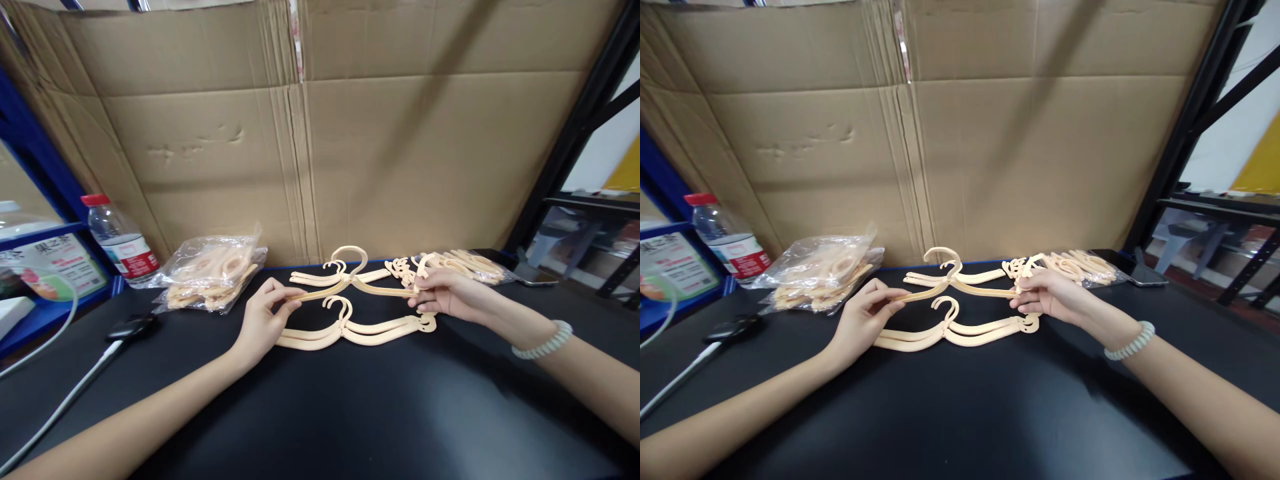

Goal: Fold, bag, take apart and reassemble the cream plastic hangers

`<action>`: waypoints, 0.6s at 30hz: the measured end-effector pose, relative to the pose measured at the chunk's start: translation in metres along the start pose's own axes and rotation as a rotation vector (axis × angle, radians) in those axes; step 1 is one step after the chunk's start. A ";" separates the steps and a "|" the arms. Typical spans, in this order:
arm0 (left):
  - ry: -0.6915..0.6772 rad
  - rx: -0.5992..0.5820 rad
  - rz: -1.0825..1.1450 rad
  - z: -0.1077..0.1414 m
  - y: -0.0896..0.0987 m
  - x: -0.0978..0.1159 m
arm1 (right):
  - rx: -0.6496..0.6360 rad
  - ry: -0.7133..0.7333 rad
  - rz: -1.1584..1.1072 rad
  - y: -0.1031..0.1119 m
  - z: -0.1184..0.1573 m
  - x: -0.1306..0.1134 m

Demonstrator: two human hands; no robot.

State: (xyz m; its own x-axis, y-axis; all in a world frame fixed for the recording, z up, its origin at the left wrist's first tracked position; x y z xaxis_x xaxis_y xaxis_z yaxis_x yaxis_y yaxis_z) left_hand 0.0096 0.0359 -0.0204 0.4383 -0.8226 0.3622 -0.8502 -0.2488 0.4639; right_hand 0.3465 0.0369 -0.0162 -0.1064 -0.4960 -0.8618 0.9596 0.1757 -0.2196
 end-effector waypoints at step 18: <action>0.060 0.010 -0.015 0.003 -0.001 0.006 | 0.108 0.204 0.018 -0.006 0.003 0.001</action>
State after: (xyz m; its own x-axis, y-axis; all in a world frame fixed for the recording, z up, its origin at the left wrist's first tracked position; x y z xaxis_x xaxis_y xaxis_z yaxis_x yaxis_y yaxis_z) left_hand 0.0123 0.0293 -0.0215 0.4677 -0.7868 0.4026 -0.8460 -0.2666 0.4618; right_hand 0.3414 0.0325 -0.0143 -0.1291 -0.3100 -0.9419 0.9829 0.0858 -0.1630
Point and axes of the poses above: each hand's wrist, its own z-axis away from the middle knuckle, its own y-axis out of the back of the hand, x = y × z, the point moved 3 cm from there along -z, towards the middle knuckle, and after that the axes turned 14 degrees about -y, right-handed, at the moved point
